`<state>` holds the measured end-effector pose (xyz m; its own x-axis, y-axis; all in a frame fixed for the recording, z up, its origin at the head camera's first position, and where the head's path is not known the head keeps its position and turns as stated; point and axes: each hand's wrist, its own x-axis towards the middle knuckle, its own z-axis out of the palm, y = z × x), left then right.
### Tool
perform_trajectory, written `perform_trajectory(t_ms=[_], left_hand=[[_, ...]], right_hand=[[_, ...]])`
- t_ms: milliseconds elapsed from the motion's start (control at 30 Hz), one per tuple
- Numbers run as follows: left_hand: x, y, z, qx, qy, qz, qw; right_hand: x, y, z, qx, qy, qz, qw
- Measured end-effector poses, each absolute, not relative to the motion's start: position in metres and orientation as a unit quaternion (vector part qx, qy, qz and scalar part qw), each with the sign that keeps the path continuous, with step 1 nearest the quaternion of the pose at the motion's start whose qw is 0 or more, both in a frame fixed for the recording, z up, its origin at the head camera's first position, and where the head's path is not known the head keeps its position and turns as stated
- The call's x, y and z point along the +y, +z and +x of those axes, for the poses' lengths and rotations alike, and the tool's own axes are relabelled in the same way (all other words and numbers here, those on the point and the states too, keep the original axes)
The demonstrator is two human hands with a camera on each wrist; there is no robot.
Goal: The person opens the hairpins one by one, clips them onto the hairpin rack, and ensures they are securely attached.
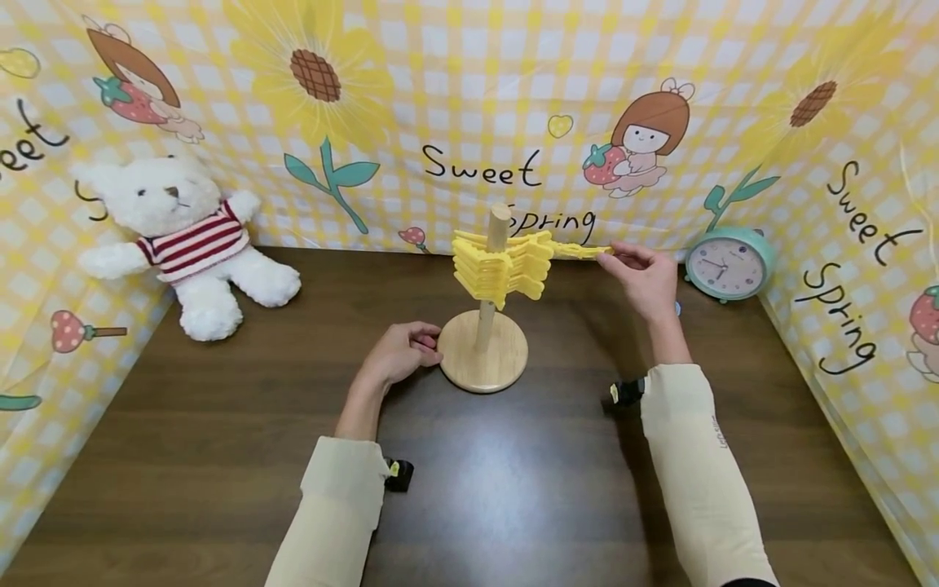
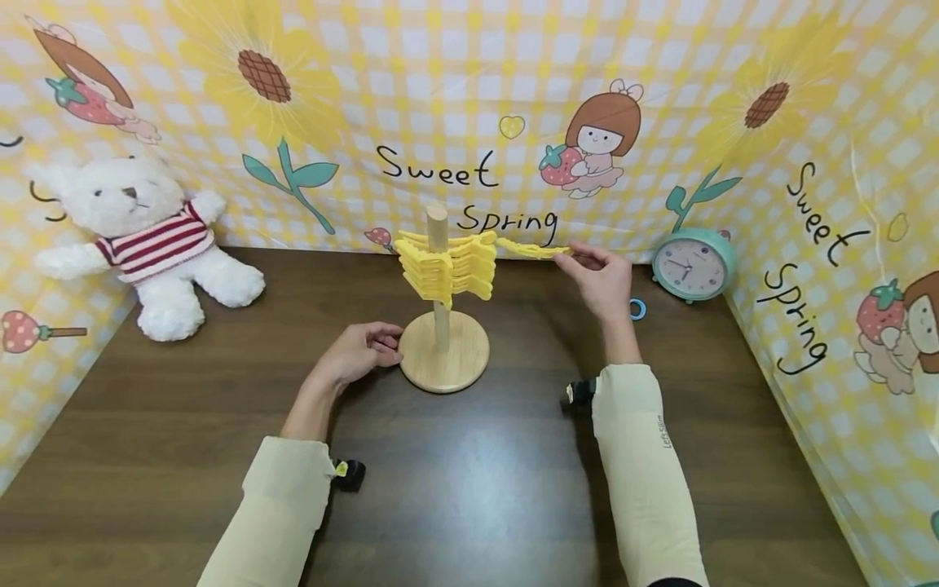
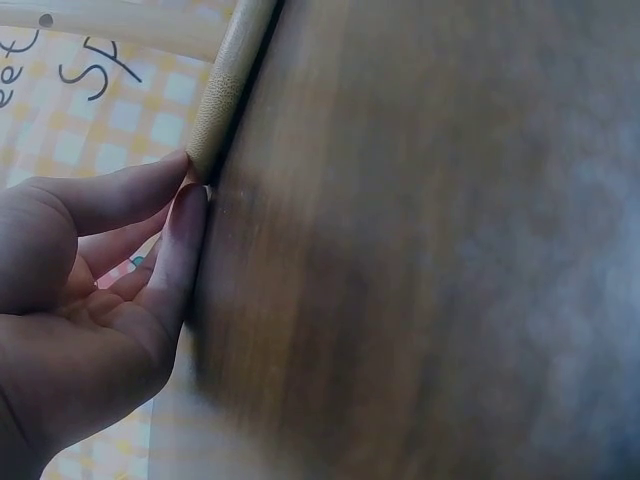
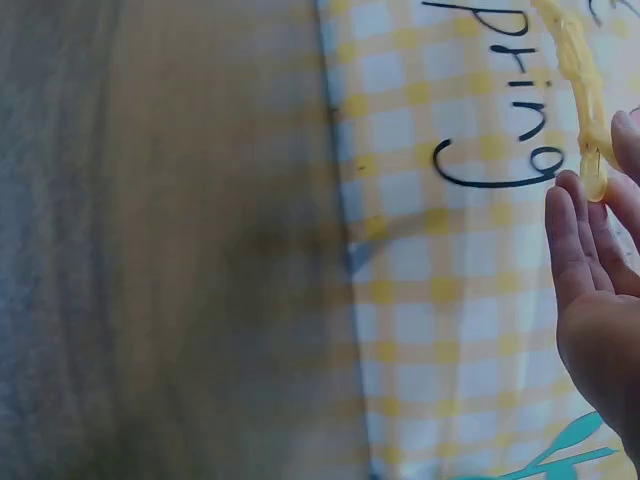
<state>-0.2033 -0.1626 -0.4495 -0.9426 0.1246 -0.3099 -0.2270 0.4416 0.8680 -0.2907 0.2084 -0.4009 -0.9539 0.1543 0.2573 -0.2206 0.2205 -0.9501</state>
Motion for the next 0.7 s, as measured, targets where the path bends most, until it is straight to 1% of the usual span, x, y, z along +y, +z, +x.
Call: perform_trajectory(t_ms=[267, 567, 700], left_hand=[[-0.163, -0.447, -0.203, 0.830, 0.531, -0.032, 0.164], [-0.166, -0.447, -0.203, 0.833, 0.526, -0.039, 0.167], [-0.163, -0.448, -0.204, 0.831, 0.529, -0.033, 0.168]], right_hand=[[0.199, -0.378, -0.285, -0.697, 0.680, 0.075, 0.214], [0.182, -0.364, -0.281, -0.620, 0.726, 0.124, 0.270], [0.180, -0.353, -0.276, -0.608, 0.728, 0.140, 0.285]])
